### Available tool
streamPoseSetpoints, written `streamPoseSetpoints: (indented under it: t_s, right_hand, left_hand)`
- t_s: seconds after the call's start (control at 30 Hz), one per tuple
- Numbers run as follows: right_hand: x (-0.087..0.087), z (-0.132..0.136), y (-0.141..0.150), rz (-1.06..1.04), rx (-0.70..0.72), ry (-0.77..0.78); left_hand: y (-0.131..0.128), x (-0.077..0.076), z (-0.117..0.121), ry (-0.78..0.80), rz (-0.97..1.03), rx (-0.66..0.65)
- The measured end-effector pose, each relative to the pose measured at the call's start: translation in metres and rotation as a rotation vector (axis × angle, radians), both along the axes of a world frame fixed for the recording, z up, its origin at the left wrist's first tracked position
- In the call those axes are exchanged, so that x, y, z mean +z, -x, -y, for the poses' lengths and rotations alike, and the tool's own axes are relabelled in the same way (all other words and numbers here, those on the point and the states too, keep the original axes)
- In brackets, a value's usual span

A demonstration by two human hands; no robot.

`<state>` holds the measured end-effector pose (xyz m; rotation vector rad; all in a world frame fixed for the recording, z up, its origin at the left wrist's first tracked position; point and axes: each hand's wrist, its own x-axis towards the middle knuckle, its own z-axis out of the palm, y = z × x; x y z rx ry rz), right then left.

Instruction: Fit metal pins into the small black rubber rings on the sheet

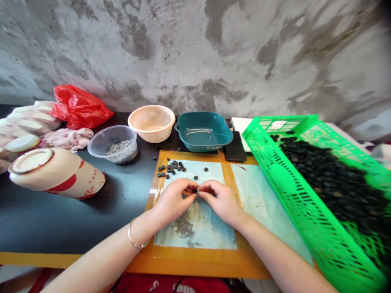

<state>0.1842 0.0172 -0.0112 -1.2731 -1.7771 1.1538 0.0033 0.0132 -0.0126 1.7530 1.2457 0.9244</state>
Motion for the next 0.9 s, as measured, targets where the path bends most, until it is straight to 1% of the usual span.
streamPoseSetpoints:
  t_s: [0.1, 0.23, 0.33, 0.47, 0.57, 0.67, 0.77, 0.83, 0.9]
  right_hand:
    - [-0.002, 0.0, 0.0, -0.083, -0.009, 0.058]
    - [-0.003, -0.001, -0.003, -0.124, -0.002, 0.127]
    - [0.0, -0.001, -0.004, -0.133, 0.009, 0.188]
    - [0.006, -0.002, -0.006, -0.124, 0.041, 0.249]
    - [0.008, -0.002, -0.008, -0.137, 0.047, 0.282]
    - [0.01, -0.004, -0.011, -0.156, 0.048, 0.309]
    - [0.01, -0.005, -0.012, -0.163, 0.053, 0.328]
    - [0.011, -0.006, -0.013, -0.141, 0.063, 0.329]
    - [0.012, -0.005, -0.013, -0.106, 0.076, 0.326]
  left_hand:
    - [0.0, -0.001, 0.002, -0.017, 0.001, 0.0]
    - [0.002, 0.0, 0.005, -0.083, -0.095, -0.046]
    - [0.004, 0.002, 0.007, -0.139, -0.169, -0.088]
    - [0.003, 0.003, 0.008, -0.175, -0.189, -0.133]
    - [0.0, 0.004, 0.009, -0.136, -0.133, -0.1]
    - [-0.002, 0.004, 0.009, -0.035, -0.009, -0.053]
    - [-0.004, 0.003, 0.009, 0.041, 0.08, -0.048]
    - [-0.003, 0.003, 0.01, 0.031, 0.066, -0.062]
    - [-0.002, 0.003, 0.011, -0.041, -0.023, -0.106]
